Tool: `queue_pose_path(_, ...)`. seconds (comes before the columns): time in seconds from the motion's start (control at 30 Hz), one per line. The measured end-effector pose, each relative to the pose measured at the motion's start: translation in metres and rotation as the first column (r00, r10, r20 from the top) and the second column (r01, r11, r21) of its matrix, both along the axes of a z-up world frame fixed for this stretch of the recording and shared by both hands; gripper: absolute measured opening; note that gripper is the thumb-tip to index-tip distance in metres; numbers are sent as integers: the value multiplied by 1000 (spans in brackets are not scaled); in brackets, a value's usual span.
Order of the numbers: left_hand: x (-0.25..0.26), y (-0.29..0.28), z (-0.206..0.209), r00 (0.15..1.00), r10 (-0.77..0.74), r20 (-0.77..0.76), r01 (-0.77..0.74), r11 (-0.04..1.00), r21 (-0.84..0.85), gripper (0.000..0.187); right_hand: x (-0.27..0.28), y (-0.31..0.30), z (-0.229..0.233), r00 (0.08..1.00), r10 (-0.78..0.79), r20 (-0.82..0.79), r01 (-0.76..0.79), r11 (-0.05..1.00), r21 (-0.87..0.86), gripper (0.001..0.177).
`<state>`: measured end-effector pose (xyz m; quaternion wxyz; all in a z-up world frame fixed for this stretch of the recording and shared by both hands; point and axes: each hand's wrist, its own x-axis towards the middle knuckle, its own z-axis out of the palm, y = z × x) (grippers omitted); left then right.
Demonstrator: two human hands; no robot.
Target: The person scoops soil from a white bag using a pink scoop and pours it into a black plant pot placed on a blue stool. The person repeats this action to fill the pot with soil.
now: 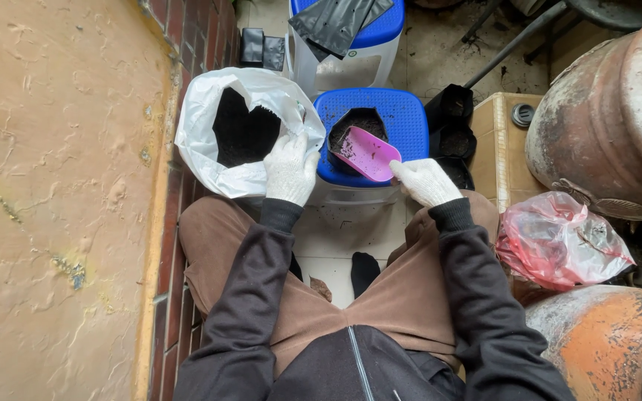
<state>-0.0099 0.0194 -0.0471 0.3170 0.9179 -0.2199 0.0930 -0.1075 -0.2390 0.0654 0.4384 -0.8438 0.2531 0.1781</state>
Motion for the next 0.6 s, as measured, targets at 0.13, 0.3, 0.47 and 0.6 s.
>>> queue_pose_path(0.13,-2,2,-3,1000,-8,7,8,1000,-2,44,2,4,-4,999,-14,46,14,1000,1,53)
queue_pose_path(0.3,0,1,-1,999,-17,43,18,1000,-18,41,2,-3,-52,998,21,52,-21,1000,-7,55)
queue_pose_path(0.47,1,-1,-5,998,4,58,-3,1000,-12,44,4,5,-38,992,-109,57,107,993,43,47)
queue_pose_path(0.6,-1,0,-2,998,-9,60,10,1000,-13,42,6,10,-39,995,-80,53,79,997,13,52)
